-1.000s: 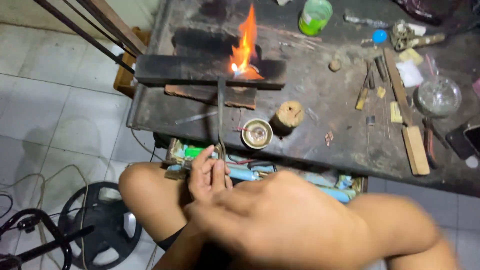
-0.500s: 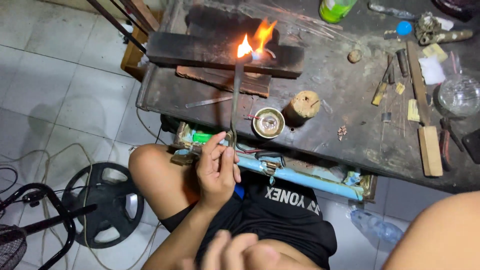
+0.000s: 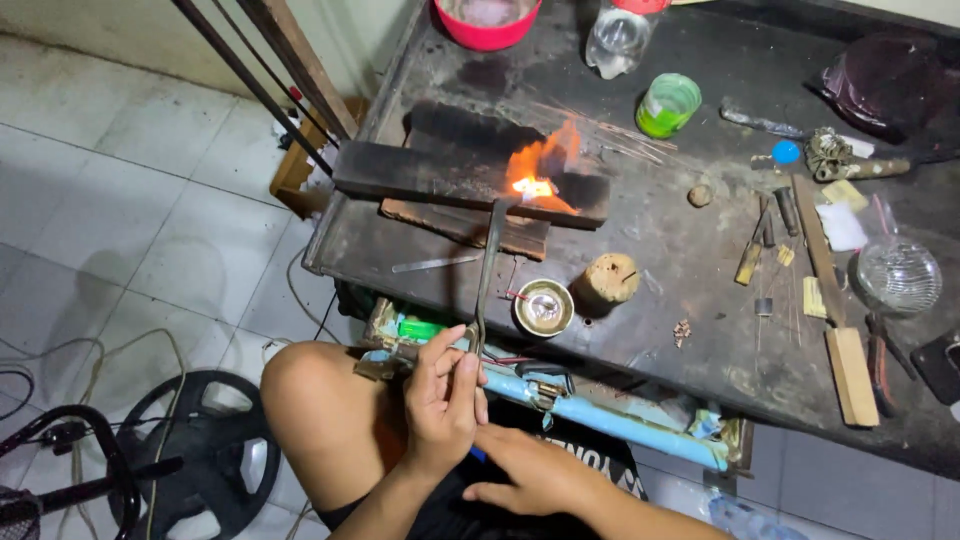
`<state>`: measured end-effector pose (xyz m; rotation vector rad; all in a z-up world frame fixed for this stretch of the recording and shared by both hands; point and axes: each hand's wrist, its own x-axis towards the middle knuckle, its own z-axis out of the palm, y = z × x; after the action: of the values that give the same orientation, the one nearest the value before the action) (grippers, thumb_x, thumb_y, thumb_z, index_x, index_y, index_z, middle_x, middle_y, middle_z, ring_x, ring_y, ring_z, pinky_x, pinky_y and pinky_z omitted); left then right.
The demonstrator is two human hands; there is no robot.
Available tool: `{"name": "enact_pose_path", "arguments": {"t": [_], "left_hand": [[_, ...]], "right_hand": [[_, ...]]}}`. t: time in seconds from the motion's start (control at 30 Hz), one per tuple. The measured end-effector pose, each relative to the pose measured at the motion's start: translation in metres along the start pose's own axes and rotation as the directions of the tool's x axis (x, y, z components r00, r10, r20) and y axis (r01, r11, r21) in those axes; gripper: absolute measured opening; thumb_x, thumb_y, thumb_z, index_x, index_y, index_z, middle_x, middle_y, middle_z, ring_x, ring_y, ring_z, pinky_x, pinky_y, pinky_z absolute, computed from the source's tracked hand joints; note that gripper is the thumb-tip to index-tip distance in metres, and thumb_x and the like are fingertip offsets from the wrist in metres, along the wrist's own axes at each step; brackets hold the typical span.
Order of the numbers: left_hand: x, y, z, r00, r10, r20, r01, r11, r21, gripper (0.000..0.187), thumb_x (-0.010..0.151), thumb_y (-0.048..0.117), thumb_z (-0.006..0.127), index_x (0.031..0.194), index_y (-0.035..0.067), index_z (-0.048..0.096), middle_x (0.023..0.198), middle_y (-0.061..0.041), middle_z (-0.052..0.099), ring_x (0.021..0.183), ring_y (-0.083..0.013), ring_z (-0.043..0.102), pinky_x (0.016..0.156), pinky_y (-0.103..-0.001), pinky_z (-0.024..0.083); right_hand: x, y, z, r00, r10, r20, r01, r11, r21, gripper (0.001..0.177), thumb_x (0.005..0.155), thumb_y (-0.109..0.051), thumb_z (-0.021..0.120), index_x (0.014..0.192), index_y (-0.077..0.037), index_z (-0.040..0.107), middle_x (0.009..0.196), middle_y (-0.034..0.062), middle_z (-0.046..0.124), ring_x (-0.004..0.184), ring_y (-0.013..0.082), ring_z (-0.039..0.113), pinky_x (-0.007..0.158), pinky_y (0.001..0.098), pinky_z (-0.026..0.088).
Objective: Assembling and soldering small jewelry components on a workbench using a handheld torch.
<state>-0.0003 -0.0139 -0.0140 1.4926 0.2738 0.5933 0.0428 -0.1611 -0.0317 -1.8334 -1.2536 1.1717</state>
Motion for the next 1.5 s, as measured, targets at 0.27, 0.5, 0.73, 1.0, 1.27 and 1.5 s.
{"name": "enact_pose_path", "arguments": {"t": [0.27,0.5,0.73,1.0,1.27,1.5], "left_hand": [[-0.001,-0.001,0.002,1.0,-0.017,0.017,0.017,1.0,-0.008,0.035,0.105,0.01,0.052,0.14,0.007,0.051,0.08,-0.013,0.06,0.039,-0.0108,0.053,0.037,-0.022,0.047],[-0.004,-0.004,0.006,1.0,-0.017,0.01,0.017,0.999,-0.041,0.032,0.104,0.009,0.052,0.136,0.004,0.049,0.079,-0.015,0.06,0.036,-0.011,0.05,0.035,-0.021,0.046],[-0.003,-0.006,0.002,0.999,-0.017,0.027,0.017,1.0,-0.012,0.035,0.105,0.01,0.051,0.14,0.005,0.05,0.079,-0.013,0.06,0.038,-0.0103,0.051,0.037,-0.021,0.046],[-0.004,-0.005,0.008,1.0,-0.012,0.012,0.012,1.0,-0.017,0.031,0.104,0.008,0.051,0.135,0.004,0.05,0.078,-0.013,0.06,0.036,-0.0105,0.05,0.035,-0.021,0.044],[-0.004,-0.006,0.009,1.0,-0.027,0.015,0.027,0.999,-0.041,0.032,0.105,0.008,0.051,0.137,0.006,0.051,0.079,-0.013,0.059,0.037,-0.0102,0.05,0.036,-0.021,0.044],[-0.004,-0.005,0.008,1.0,-0.004,0.009,0.004,1.0,-0.024,0.032,0.105,0.008,0.051,0.137,0.005,0.05,0.08,-0.014,0.06,0.037,-0.0104,0.05,0.036,-0.021,0.046]], "right_hand": [[0.015,0.015,0.001,0.992,-0.119,-0.045,0.121,0.991,0.05,0.063,0.095,-0.044,0.066,0.143,-0.006,0.048,0.131,0.0257,0.056,0.116,0.0412,0.058,0.098,0.0457,0.048],[0.021,0.016,-0.016,0.972,-0.145,0.183,0.151,0.988,-0.021,0.065,0.092,-0.046,0.064,0.137,-0.001,0.05,0.129,0.0273,0.059,0.112,0.0442,0.059,0.094,0.0491,0.05],[0.027,0.019,-0.015,0.972,-0.138,0.19,0.142,0.99,-0.006,0.069,0.092,-0.05,0.063,0.14,-0.002,0.049,0.128,0.0262,0.058,0.11,0.0414,0.059,0.092,0.0477,0.05],[0.027,0.025,-0.018,0.971,-0.188,0.147,0.183,0.982,0.049,0.063,0.092,-0.049,0.063,0.133,-0.001,0.055,0.121,0.0257,0.062,0.107,0.0407,0.061,0.094,0.0458,0.051],[0.027,0.023,-0.021,0.972,-0.138,0.189,0.139,0.99,0.007,0.068,0.092,-0.054,0.06,0.135,-0.002,0.055,0.126,0.0265,0.059,0.112,0.041,0.059,0.095,0.0468,0.051],[0.026,0.021,-0.023,0.97,-0.151,0.193,0.148,0.989,0.031,0.068,0.092,-0.053,0.061,0.137,-0.002,0.052,0.123,0.0266,0.058,0.109,0.0403,0.059,0.092,0.0458,0.051]]}}
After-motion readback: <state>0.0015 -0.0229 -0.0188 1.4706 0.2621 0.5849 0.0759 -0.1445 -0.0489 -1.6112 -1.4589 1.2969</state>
